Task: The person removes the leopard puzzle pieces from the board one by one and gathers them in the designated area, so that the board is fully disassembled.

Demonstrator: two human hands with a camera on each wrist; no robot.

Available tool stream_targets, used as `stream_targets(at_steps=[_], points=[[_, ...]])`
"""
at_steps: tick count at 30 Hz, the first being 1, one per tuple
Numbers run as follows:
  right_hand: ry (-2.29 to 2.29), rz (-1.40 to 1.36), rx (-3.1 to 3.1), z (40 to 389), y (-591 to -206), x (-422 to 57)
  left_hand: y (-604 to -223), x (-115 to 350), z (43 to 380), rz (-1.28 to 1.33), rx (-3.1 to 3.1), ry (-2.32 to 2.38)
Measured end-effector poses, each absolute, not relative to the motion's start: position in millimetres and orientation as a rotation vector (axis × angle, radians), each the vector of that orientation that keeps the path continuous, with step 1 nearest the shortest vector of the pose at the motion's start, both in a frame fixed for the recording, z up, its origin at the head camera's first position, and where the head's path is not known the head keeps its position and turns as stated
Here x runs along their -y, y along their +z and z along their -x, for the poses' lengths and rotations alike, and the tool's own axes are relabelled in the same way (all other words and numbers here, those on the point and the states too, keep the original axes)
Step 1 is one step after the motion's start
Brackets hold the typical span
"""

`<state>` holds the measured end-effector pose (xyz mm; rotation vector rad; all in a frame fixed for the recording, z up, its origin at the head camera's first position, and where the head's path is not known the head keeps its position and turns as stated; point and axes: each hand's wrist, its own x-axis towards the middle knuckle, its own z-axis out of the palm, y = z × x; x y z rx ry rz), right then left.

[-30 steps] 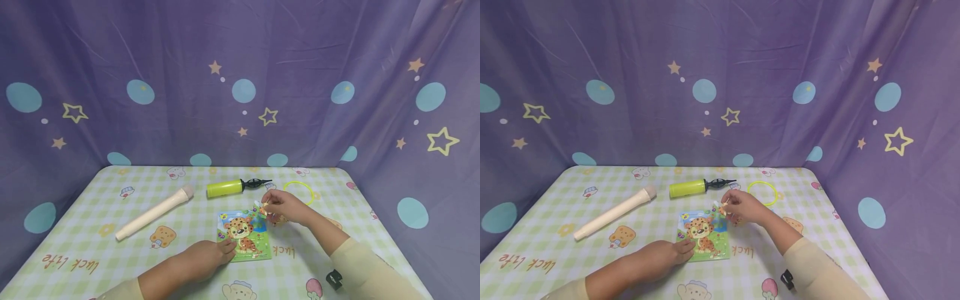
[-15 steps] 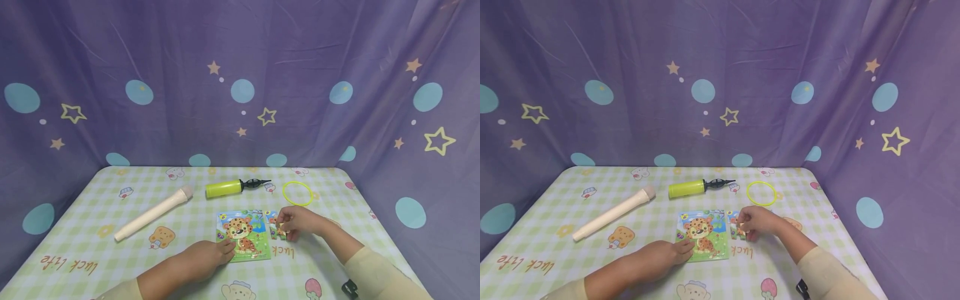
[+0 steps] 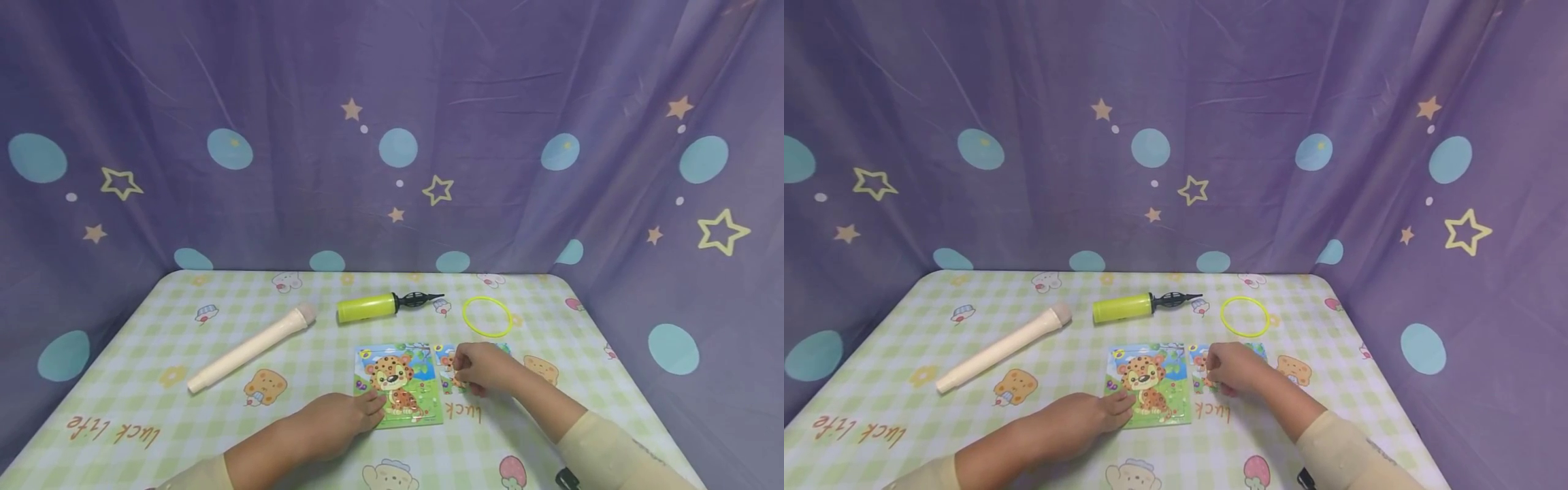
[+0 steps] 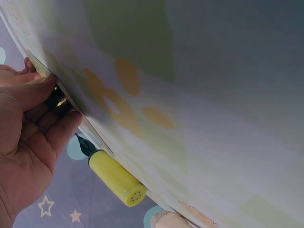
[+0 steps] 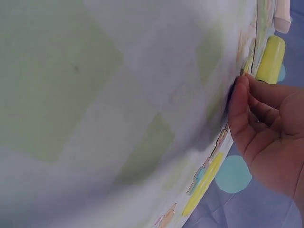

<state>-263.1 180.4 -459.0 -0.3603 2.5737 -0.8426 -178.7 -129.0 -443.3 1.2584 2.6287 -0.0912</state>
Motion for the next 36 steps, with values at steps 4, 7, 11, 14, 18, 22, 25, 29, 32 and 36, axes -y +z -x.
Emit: stream_targets(at_steps=[4, 7, 11, 14, 18, 22, 25, 29, 32, 36], points=[[-0.804, 0.364, -2.598, 261.3, -459.2, -179.2, -443.1, 129.2, 178.0, -1.256, -2.633, -0.086], [-0.792, 0.391, -2.596, 260.3, -458.0, -180.2, -442.7, 129.3, 177.4, -1.253, -2.633, -0.086], [-0.724, 0.430, -2.607, 260.2, -454.5, -180.0, -441.7, 129.2, 176.8, -1.259, -2.633, -0.091], [-0.640, 0.453, -2.633, 260.2, -452.5, -178.0, -441.4, 129.0, 176.5, -1.259, -2.634, -0.087], [-0.564, 0.455, -2.666, 259.7, -452.9, -174.5, -441.5, 128.8, 176.5, -1.245, -2.634, -0.077], [-0.551, 0.461, -2.685, 258.7, -452.7, -173.1, -441.1, 128.8, 176.7, -1.244, -2.632, -0.082], [-0.564, 0.489, -2.690, 257.4, -451.1, -173.4, -440.7, 128.7, 176.7, -1.251, -2.634, -0.091], [-0.590, 0.523, -2.688, 256.4, -450.5, -174.1, -441.1, 128.5, 176.8, -1.250, -2.637, -0.096], [-0.603, 0.545, -2.701, 256.4, -450.2, -174.0, -442.2, 128.5, 176.9, -1.249, -2.640, -0.104], [-0.659, 0.613, -2.736, 257.7, -447.2, -169.3, -443.0, 128.8, 176.9, -1.251, -2.642, -0.121]])
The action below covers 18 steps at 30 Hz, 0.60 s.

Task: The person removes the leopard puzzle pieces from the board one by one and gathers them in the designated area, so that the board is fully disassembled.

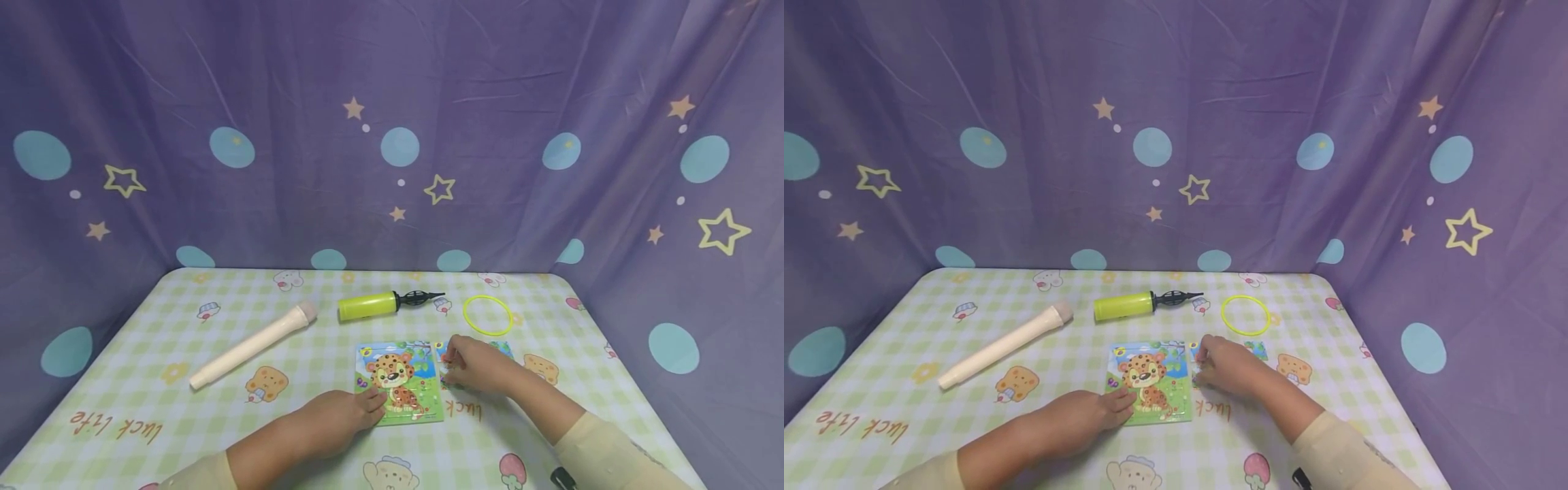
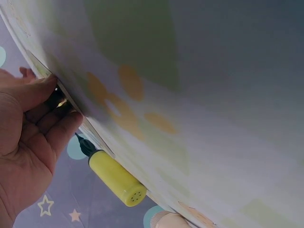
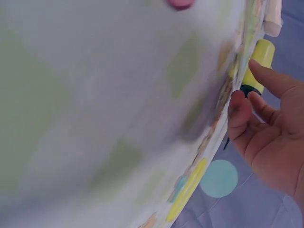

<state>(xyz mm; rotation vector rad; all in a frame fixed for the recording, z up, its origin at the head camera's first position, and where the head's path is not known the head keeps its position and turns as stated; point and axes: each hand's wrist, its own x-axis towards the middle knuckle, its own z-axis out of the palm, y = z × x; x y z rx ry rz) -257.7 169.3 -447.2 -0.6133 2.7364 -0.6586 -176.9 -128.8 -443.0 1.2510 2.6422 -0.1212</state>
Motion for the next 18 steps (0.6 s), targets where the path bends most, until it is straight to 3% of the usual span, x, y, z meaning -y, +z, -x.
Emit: stream_targets(at_steps=[8, 18], points=[[-0.795, 0.803, -2.592, 258.5, -442.9, -132.7, -441.9, 128.6, 176.6, -1.240, -2.632, -0.118], [-0.547, 0.763, -2.569, 258.7, -455.0, -93.6, -442.5, 128.9, 178.8, -1.254, -2.634, -0.115]])
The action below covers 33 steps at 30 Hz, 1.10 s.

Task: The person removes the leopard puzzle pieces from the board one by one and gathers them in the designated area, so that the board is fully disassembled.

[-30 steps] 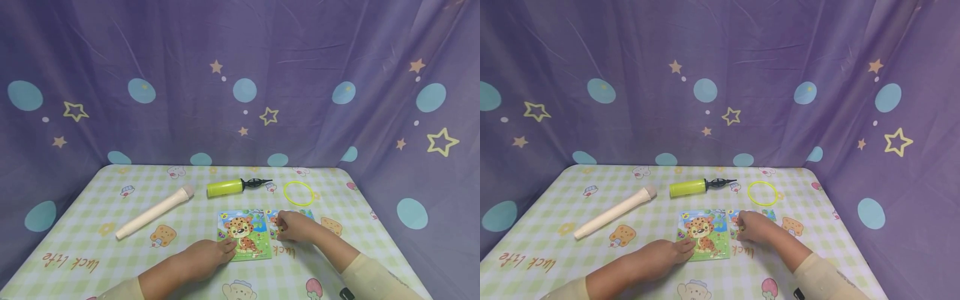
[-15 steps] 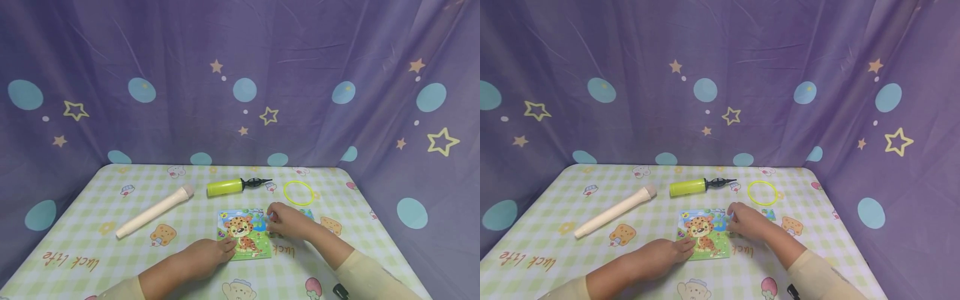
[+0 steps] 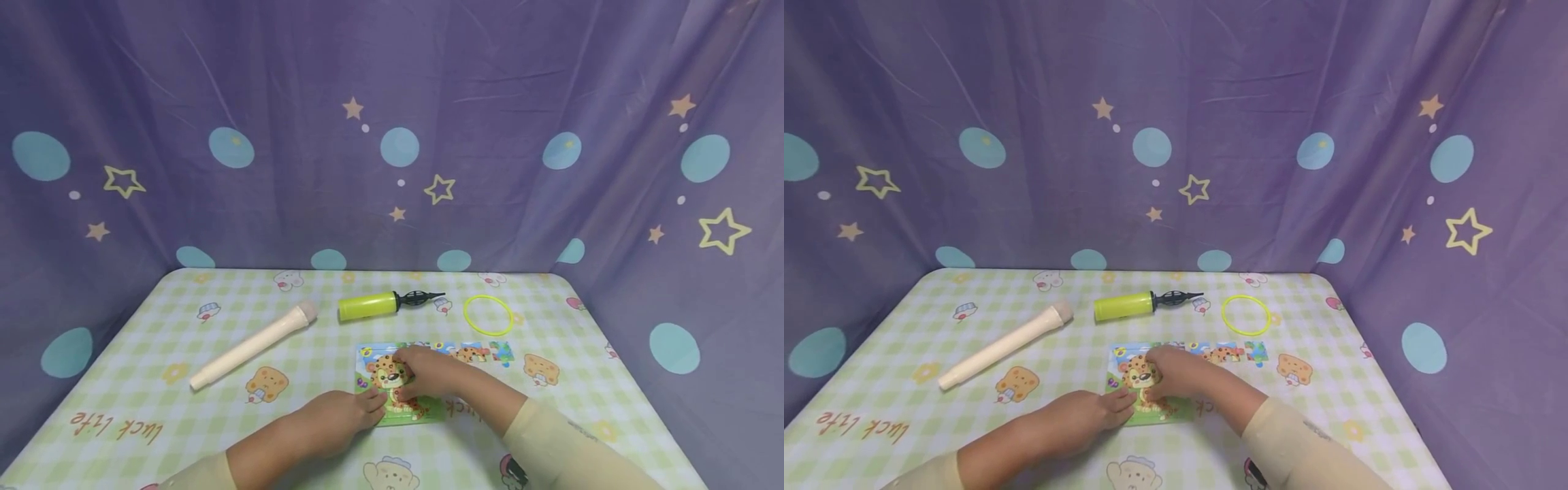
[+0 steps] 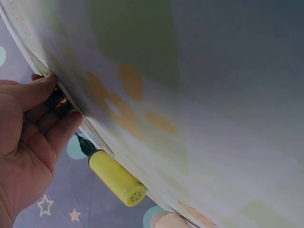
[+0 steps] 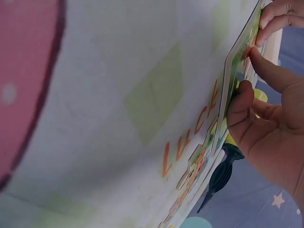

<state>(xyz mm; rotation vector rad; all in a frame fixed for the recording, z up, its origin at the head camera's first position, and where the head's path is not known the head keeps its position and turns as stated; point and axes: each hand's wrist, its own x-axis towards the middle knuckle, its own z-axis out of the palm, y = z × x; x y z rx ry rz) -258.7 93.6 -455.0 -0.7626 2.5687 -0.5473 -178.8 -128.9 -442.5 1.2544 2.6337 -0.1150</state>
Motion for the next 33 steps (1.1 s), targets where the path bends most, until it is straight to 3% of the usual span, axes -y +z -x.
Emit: stream_targets(at_steps=[16, 33], points=[[-0.614, 0.695, -2.528, 261.9, -456.2, -92.0, -438.0, 126.6, 178.7, -1.233, -2.617, -0.121], [-0.944, 0.835, -2.515, 263.7, -455.9, -105.7, -441.2, 128.1, 180.0, -1.258, -2.627, -0.111]])
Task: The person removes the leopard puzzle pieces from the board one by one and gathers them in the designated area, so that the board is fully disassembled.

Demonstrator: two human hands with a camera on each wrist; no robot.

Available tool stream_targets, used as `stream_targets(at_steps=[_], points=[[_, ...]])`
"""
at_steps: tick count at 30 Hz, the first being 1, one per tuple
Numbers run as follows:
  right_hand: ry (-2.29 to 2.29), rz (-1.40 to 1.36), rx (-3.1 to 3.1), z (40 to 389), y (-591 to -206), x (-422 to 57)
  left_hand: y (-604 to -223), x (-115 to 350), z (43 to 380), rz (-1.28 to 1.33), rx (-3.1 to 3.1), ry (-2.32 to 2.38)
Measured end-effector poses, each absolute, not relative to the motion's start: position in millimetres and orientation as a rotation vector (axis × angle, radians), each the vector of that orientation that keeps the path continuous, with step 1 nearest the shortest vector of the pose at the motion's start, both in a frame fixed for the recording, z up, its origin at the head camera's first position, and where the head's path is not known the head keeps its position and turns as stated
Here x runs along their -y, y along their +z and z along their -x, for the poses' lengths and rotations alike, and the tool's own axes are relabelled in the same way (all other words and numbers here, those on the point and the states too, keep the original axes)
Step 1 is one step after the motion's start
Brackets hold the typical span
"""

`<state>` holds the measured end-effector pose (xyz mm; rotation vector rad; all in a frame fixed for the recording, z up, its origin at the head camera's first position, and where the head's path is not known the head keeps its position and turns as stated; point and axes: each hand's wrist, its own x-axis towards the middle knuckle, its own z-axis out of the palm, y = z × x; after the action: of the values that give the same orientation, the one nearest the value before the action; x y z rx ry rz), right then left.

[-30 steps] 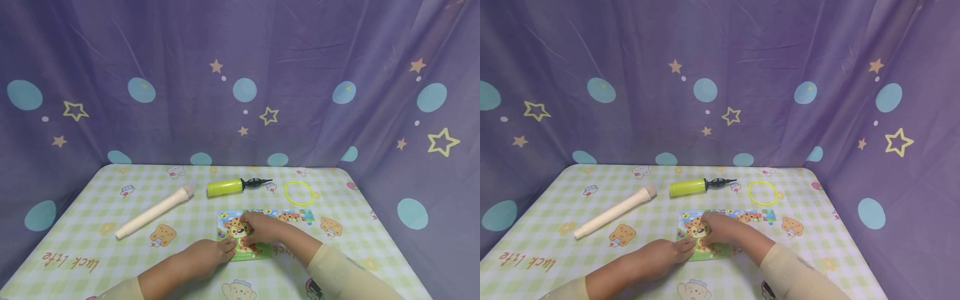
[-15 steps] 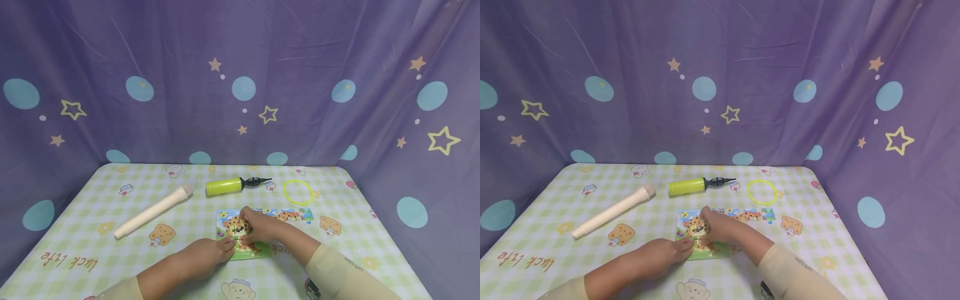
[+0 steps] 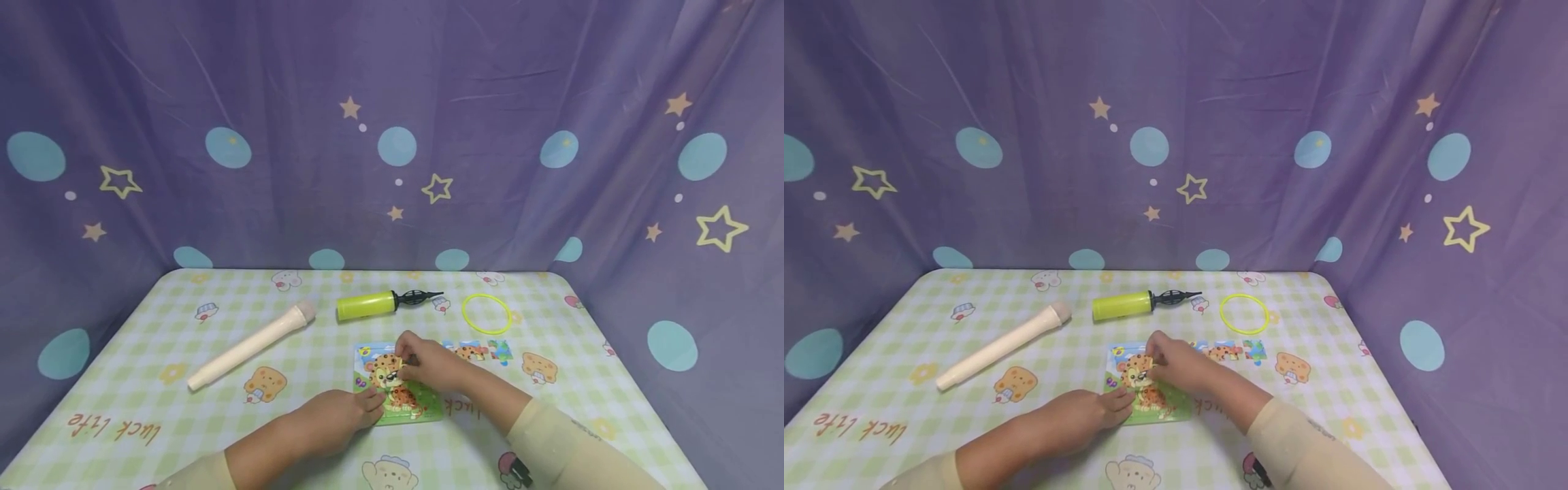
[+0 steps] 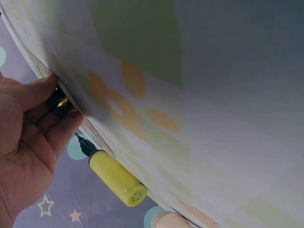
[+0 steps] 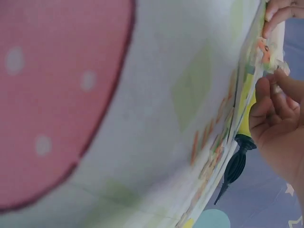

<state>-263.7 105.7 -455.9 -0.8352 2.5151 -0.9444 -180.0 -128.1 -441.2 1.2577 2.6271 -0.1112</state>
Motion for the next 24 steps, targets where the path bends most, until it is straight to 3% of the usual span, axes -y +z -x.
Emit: stream_targets(at_steps=[13, 24], points=[[-1.343, 0.597, -2.290, 269.7, -429.2, -157.9, -441.5, 128.4, 177.4, -1.252, -2.640, -0.095], [-1.149, 0.466, -2.397, 267.3, -442.5, -219.2, -439.8, 129.5, 175.9, -1.235, -2.641, -0.040]])
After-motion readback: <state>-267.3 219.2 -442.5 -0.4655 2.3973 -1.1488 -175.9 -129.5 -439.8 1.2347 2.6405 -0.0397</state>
